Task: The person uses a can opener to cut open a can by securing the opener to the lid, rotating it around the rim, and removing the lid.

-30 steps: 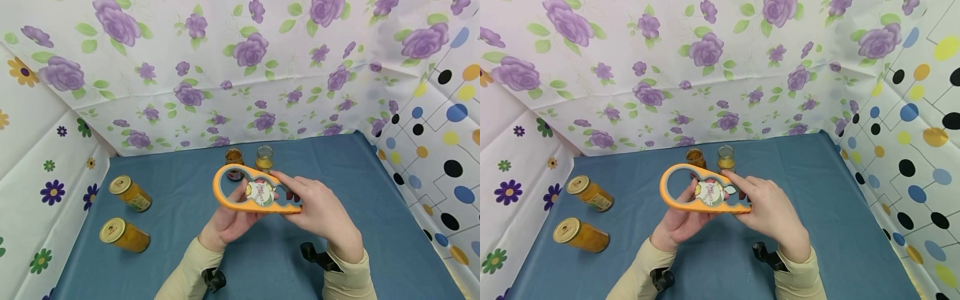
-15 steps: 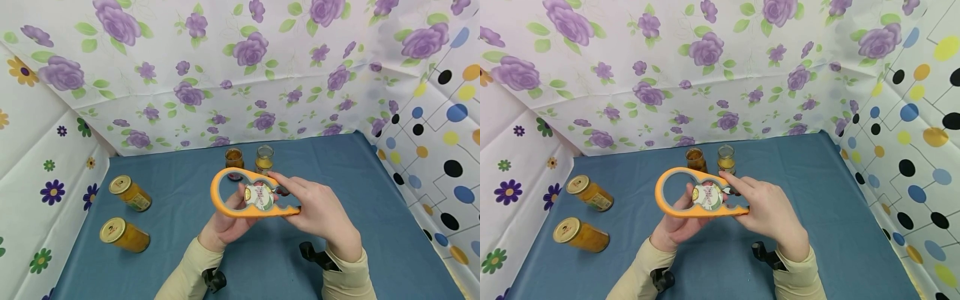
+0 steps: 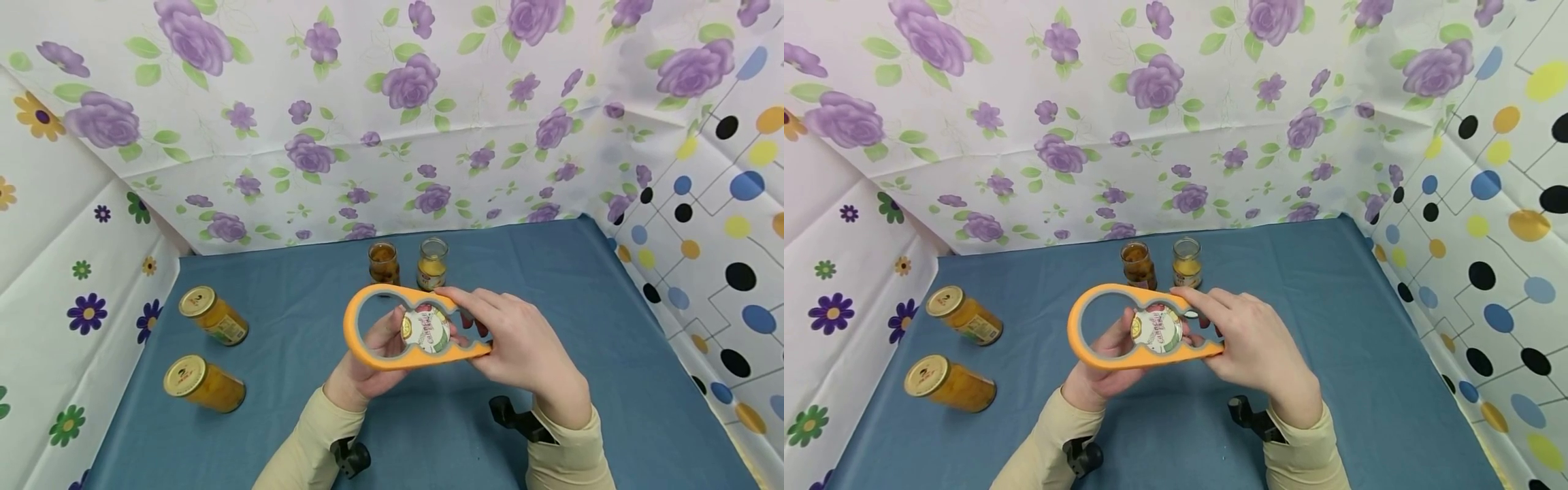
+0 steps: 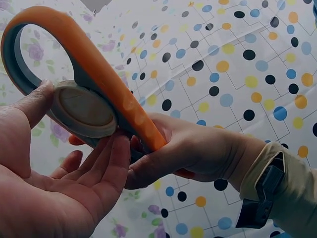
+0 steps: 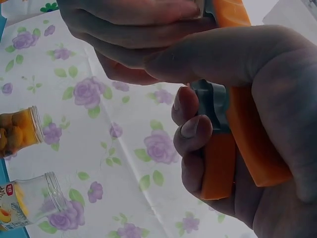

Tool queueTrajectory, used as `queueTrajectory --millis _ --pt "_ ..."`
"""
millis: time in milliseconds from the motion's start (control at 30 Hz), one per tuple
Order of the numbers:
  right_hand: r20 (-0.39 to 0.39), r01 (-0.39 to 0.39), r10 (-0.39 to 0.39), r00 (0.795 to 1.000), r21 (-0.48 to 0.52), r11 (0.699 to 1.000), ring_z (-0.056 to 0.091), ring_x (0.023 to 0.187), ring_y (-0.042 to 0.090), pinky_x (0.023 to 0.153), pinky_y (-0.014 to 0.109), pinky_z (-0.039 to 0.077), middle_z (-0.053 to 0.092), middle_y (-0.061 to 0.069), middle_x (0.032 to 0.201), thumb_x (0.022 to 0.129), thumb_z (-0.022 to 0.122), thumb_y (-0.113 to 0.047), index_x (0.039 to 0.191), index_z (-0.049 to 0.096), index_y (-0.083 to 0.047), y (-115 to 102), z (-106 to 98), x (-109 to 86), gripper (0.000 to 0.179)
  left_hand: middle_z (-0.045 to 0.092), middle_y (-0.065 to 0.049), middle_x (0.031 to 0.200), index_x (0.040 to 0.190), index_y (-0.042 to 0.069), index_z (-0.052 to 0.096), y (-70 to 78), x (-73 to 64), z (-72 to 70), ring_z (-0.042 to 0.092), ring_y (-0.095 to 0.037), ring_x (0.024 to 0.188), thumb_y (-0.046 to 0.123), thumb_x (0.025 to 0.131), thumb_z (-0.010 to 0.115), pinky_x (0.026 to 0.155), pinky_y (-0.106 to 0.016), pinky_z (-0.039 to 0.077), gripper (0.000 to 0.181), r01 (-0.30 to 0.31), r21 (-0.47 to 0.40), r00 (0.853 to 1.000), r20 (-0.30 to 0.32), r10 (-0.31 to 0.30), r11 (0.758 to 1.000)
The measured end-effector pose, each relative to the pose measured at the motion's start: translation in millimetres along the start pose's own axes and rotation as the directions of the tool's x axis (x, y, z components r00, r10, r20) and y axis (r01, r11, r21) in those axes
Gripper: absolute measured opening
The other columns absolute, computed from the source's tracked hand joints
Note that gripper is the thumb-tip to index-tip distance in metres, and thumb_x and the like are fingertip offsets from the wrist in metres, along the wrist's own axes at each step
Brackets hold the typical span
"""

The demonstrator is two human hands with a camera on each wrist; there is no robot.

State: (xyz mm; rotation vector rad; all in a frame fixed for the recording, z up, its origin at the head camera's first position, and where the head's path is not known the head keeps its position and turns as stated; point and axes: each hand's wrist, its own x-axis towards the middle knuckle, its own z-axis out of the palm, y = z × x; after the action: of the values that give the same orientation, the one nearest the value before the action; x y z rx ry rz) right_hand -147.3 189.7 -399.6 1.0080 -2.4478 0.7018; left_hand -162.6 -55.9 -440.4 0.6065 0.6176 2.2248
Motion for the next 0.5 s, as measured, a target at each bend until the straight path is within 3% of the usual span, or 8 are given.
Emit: queueTrajectory --millis 333,500 --pt "0.057 -0.004 -0.001 0.998 0.088 0.996 0.047 0.069 0.007 0.059 0.026 0.039 0.054 -0.016 0.088 0.079 0.08 -0.003 0.16 0.054 -0.025 -1.0 -1.8 -1.2 0.087 0.071 -0.005 0.131 0.143 0.007 0.061 0.2 -1.1 -1.3 0.068 -0.017 0.124 0.052 0.103 0.07 0.109 -0.032 0.052 0.061 0.023 0.091 1.0 -0.017 -0.021 0.996" --pt "0.06 0.006 -0.01 0.998 0.069 0.998 0.046 0.07 0.006 0.06 0.027 0.039 0.054 -0.015 0.089 0.082 0.076 -0.006 0.162 0.051 -0.025 -1.0 -2.8 0.2 0.086 0.07 -0.006 0.133 0.144 0.007 0.063 0.7 0.9 -2.4 0.068 -0.019 0.125 0.053 0.104 0.068 0.111 -0.036 0.05 0.061 0.01 0.13 1.0 0.003 -0.01 0.991"
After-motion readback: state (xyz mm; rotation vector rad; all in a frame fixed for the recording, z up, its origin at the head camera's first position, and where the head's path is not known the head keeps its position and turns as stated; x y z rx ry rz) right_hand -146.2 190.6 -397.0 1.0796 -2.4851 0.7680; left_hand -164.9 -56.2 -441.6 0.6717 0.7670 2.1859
